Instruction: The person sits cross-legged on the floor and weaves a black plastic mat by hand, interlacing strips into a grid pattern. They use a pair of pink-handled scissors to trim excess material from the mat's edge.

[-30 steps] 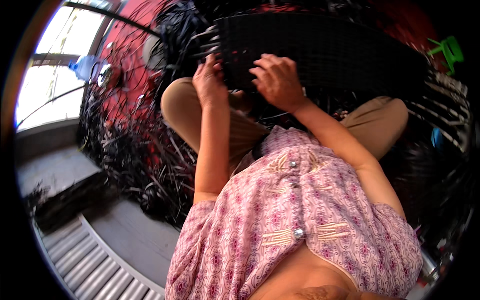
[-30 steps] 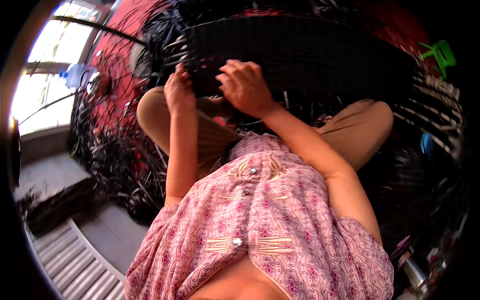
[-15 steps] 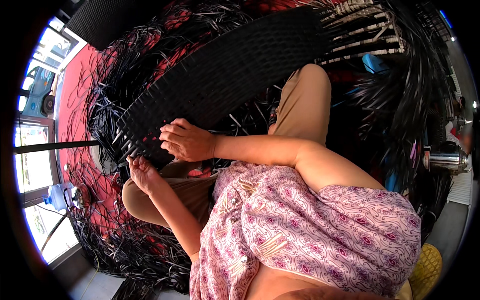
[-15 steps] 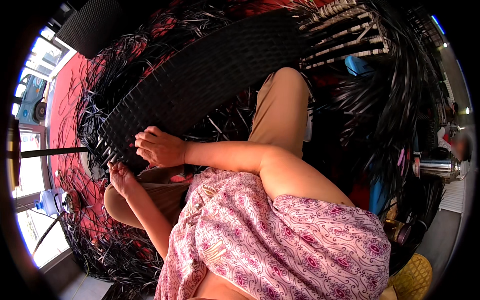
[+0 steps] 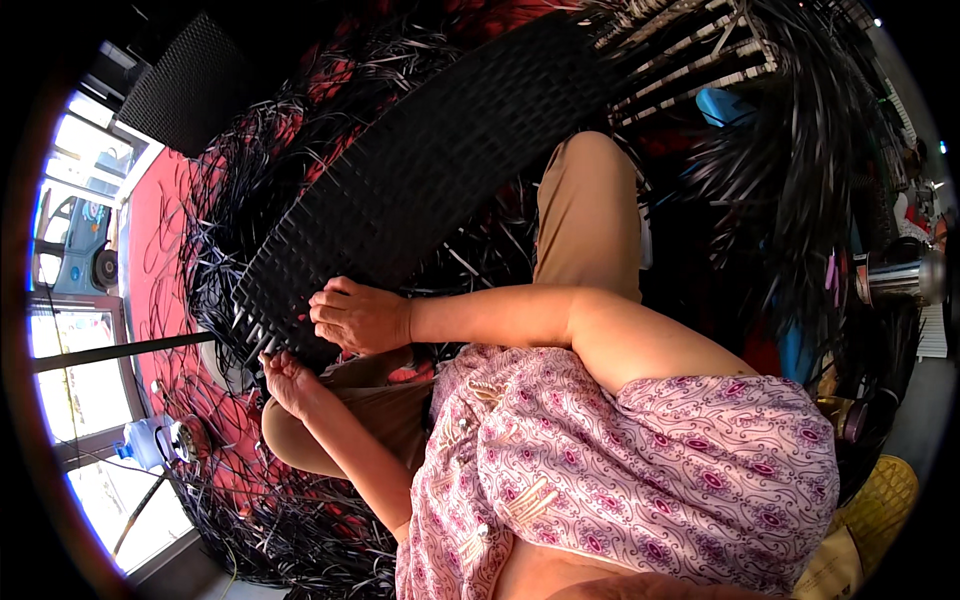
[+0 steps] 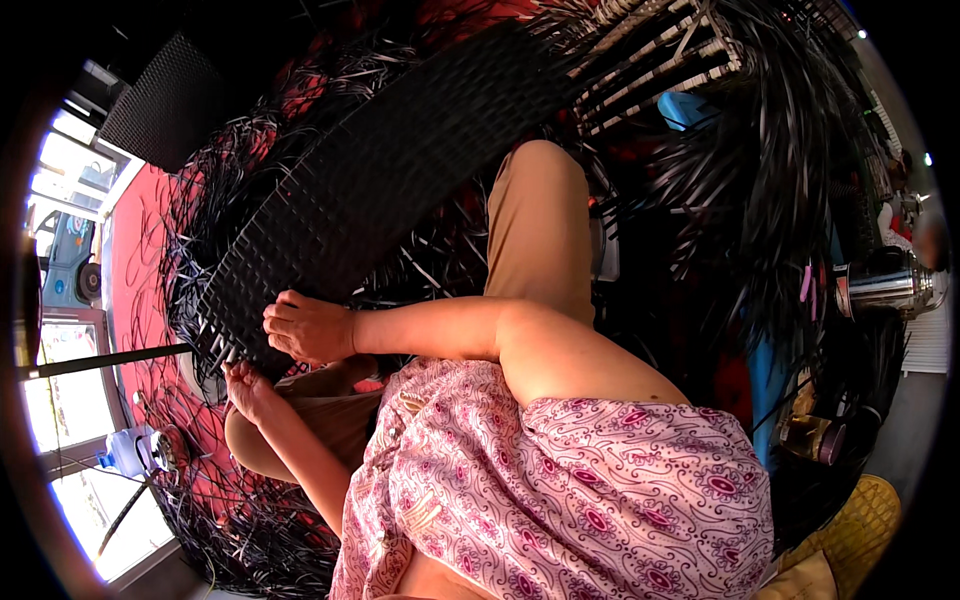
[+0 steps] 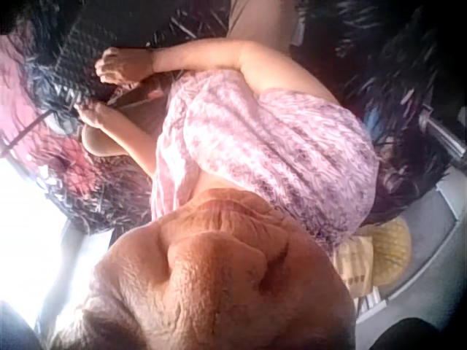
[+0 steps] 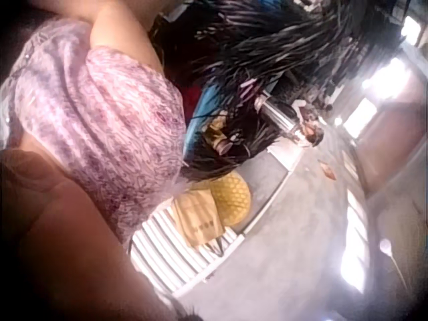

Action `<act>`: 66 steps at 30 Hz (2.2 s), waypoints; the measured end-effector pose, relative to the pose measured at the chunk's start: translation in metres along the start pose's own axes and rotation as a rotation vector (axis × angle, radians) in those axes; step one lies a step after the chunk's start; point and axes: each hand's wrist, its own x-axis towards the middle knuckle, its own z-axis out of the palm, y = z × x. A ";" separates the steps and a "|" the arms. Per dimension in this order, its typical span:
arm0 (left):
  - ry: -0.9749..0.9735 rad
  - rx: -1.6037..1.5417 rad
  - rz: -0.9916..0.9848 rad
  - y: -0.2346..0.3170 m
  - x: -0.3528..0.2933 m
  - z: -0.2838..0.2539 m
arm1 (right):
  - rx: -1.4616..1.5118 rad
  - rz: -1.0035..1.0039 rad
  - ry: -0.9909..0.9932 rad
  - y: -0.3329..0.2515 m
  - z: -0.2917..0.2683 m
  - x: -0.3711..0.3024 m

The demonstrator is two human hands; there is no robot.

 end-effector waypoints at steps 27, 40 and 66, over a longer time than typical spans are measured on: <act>0.176 0.437 0.150 0.020 0.057 0.004 | 0.041 0.002 0.009 -0.005 0.013 0.010; 0.242 0.553 0.154 0.050 0.049 0.003 | 0.299 0.037 0.001 -0.019 0.028 0.017; 0.360 0.662 0.204 0.154 0.046 -0.036 | 0.214 0.494 0.203 -0.029 -0.019 0.072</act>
